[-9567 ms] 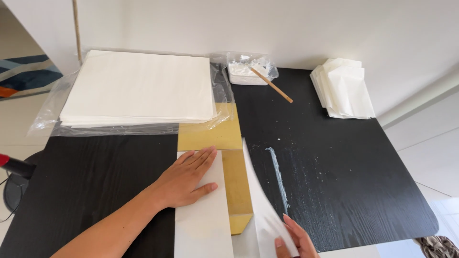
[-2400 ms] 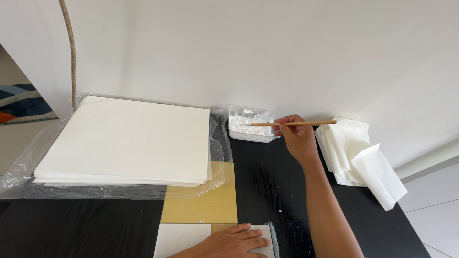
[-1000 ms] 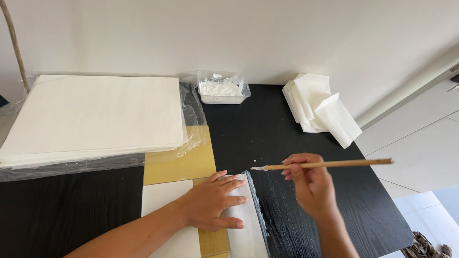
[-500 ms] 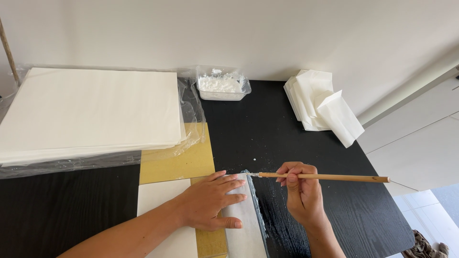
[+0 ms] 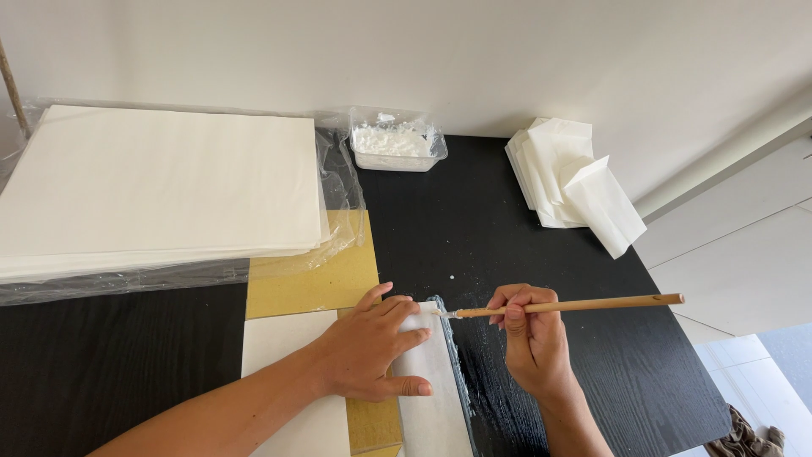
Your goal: Applying adhesive to paper sheets and folding them to assemble paper bags.
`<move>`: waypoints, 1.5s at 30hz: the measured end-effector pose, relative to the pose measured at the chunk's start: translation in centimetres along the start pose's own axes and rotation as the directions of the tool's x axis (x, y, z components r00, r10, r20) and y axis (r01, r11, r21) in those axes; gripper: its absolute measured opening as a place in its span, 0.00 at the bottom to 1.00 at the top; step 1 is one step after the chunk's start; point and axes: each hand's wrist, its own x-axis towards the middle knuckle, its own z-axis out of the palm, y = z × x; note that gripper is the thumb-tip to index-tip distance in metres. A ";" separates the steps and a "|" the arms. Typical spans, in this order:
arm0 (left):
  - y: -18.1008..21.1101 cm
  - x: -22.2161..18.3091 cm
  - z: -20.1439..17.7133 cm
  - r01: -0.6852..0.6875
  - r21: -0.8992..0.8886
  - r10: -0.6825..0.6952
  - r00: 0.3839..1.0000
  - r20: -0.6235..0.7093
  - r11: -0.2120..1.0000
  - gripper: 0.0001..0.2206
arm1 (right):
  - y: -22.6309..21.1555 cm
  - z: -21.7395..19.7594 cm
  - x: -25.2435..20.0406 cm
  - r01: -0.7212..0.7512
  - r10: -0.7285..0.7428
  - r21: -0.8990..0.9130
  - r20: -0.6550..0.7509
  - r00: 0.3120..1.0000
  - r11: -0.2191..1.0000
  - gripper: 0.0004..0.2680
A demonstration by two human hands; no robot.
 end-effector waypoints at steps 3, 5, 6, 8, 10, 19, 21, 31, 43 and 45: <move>0.0 0.1 0.0 0.004 0.006 -0.004 1.000 0.026 1.000 0.42 | -0.3 0.1 -0.1 0.003 -0.002 0.028 -0.037 0.999 1.000 0.01; -0.2 0.1 0.2 0.006 0.020 -0.007 1.000 0.022 1.000 0.42 | -0.2 0.3 0.1 0.016 -0.015 0.024 -0.030 0.999 1.000 0.01; -0.2 0.2 0.3 0.008 0.030 -0.008 1.000 0.016 1.000 0.43 | -0.2 0.3 0.1 0.029 -0.028 0.018 -0.021 0.999 0.999 0.01; -0.2 0.2 0.3 0.009 0.035 -0.010 1.000 0.018 0.999 0.43 | -0.2 0.6 0.1 0.021 -0.021 0.007 -0.009 1.000 1.000 0.01; -0.2 0.2 0.4 0.010 0.040 -0.011 1.000 0.021 0.999 0.43 | -0.4 0.6 0.1 0.012 -0.012 -0.004 0.003 1.000 1.000 0.02; -0.1 0.4 -0.1 0.001 0.067 -0.001 1.000 0.004 0.998 0.42 | -1.1 0.4 0.1 0.028 -0.028 -0.025 -0.014 1.000 0.999 0.01; 0.1 0.3 -0.1 0.013 0.057 -0.014 1.000 0.010 0.998 0.42 | -1.1 0.6 0.0 0.084 -0.085 -0.032 -0.033 0.996 0.996 0.01; 0.1 0.4 0.0 0.031 0.052 -0.033 0.999 0.038 0.998 0.41 | -3.0 0.5 0.0 -0.013 0.019 -0.077 0.077 0.997 0.997 0.02; 0.0 0.3 0.0 0.048 0.016 -0.048 0.999 0.002 0.999 0.34 | -2.8 1.6 -0.9 0.045 -0.049 -0.109 -0.033 0.998 0.993 0.03; -0.1 0.2 0.1 0.034 0.013 -0.033 0.999 -0.030 0.999 0.32 | -2.5 2.0 -1.1 -0.068 0.068 -0.108 -0.002 0.998 0.992 0.03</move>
